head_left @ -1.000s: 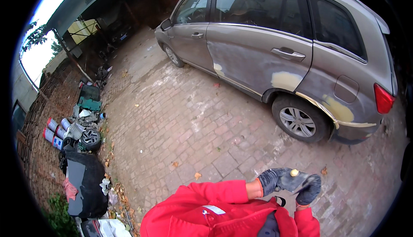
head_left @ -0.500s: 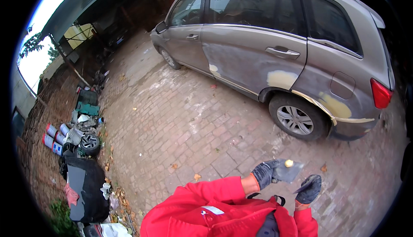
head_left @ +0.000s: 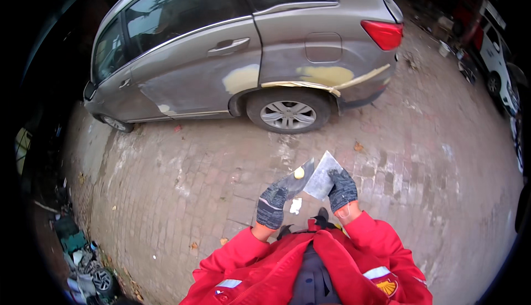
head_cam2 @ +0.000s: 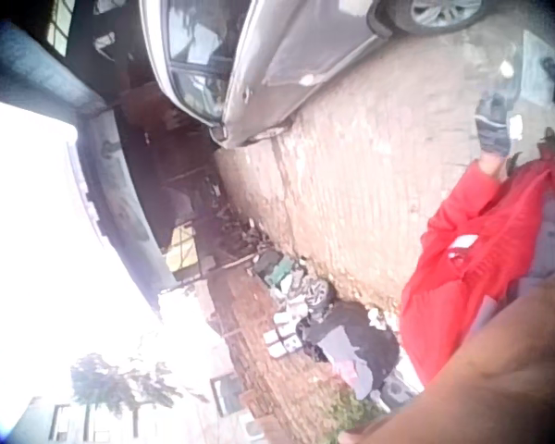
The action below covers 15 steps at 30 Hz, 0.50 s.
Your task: The person applies a yellow body filler to the rear bumper and quarter panel of a silver car using a metal spatula. They spread the filler over taped-off areas and smooth it out, occasionally transferring more filler between two spatulas.
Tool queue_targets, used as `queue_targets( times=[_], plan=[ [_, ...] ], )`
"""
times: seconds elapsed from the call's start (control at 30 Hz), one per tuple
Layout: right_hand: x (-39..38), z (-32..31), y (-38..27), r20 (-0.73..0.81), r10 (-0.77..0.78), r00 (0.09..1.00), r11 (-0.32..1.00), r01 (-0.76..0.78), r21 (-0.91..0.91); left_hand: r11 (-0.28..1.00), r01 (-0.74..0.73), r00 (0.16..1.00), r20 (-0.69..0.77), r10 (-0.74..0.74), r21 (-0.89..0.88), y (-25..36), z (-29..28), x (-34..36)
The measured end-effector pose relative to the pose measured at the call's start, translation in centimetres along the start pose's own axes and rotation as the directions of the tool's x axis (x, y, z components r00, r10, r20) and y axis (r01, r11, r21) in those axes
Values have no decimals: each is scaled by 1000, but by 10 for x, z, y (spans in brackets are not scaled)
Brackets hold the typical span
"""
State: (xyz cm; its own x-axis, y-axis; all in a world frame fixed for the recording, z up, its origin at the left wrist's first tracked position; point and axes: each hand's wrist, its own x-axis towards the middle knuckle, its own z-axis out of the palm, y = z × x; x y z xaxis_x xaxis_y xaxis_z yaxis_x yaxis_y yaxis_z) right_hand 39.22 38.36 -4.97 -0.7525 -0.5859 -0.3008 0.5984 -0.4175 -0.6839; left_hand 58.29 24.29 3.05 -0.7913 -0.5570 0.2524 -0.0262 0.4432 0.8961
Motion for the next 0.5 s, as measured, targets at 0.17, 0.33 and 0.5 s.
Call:
queue_targets(
  times=[0.17,0.33,0.5],
  plan=[
    [-25,37,-23,-24,52,998,998,-52,21,894,-371,925,188,331,252,18,-6,18],
    [-33,53,-27,-26,96,995,967,-100,-234,991,-130,963,244,118,32,21,2,28],
    [-37,61,-46,105,-73,992,819,119,-561,991,-128,917,385,103,39,17,9,25]
  ],
)
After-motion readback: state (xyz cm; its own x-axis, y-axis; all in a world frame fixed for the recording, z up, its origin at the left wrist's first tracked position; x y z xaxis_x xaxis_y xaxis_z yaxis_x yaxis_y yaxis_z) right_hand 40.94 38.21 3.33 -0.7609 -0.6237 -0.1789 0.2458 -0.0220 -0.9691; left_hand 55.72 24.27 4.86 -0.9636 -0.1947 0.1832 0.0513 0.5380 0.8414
